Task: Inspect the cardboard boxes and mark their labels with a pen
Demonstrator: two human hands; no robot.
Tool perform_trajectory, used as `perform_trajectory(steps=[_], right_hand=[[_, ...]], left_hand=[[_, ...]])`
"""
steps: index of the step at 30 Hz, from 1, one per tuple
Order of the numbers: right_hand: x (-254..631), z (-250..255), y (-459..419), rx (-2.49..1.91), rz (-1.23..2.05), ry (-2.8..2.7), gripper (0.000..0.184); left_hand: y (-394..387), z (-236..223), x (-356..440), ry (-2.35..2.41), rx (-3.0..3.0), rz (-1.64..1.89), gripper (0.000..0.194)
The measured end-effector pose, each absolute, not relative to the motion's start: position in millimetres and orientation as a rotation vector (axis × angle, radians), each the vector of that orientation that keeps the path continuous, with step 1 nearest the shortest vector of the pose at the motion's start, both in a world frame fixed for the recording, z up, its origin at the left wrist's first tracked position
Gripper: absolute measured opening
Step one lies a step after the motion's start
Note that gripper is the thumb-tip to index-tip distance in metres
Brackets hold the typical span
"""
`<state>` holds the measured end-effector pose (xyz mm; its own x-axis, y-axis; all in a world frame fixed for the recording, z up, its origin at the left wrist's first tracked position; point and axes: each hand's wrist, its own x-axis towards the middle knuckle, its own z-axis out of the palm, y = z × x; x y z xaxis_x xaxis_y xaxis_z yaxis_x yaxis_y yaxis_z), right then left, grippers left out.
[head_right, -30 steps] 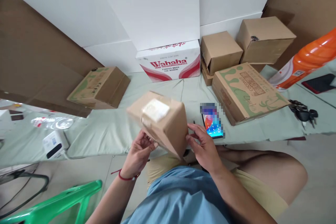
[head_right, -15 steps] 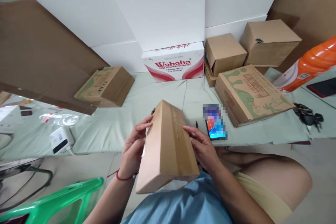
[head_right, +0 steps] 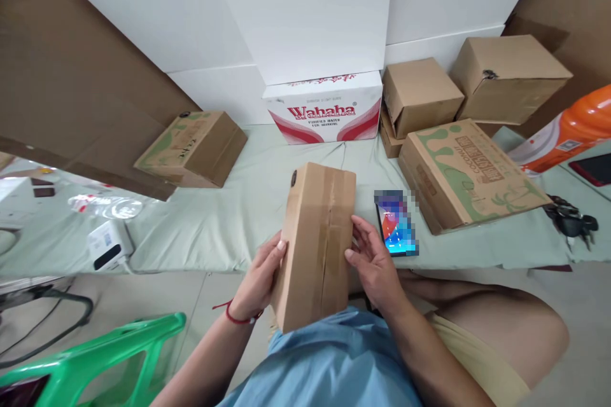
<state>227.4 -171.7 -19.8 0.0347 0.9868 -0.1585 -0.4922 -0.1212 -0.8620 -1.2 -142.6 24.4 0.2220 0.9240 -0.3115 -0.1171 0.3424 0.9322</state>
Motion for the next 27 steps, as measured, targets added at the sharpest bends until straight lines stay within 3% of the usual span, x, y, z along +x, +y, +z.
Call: perform_trajectory(steps=[5, 9, 15, 18, 20, 24, 27], right_hand=[[220.0, -21.2, -174.5, -0.973, 1.479, -0.843, 0.056], [229.4, -15.1, -172.4, -1.113, 1.387, -1.066, 0.048], [260.8, -17.6, -171.4, -1.49, 0.572, -1.445, 0.028], [278.4, -25.7, -173.7, -1.614, 0.192, -1.522, 0.028], [287.0, -31.9, -176.4, -1.735, 0.03, -1.546, 0.036], [283.9, -39.4, -183.3, -1.894, 0.074, -1.705, 0.04], [264.6, -34.5, -181.6, -2.051, 0.269, -1.909, 0.038]], left_hand=[[-143.5, 35.6, -4.3, 0.951, 0.993, 0.871, 0.081], [-137.5, 30.7, -11.4, 0.936, 0.871, 0.888, 0.072], [-132.8, 12.3, -20.7, 1.239, 0.789, 0.965, 0.073], [-136.7, 11.1, -18.0, 1.334, 0.82, 0.949, 0.075], [-139.3, 13.1, -13.7, 1.363, 0.848, 0.922, 0.088], [-140.5, 20.2, -6.6, 1.405, 0.967, 0.852, 0.112], [-140.5, 29.0, -7.6, 1.519, 1.221, 0.879, 0.093]])
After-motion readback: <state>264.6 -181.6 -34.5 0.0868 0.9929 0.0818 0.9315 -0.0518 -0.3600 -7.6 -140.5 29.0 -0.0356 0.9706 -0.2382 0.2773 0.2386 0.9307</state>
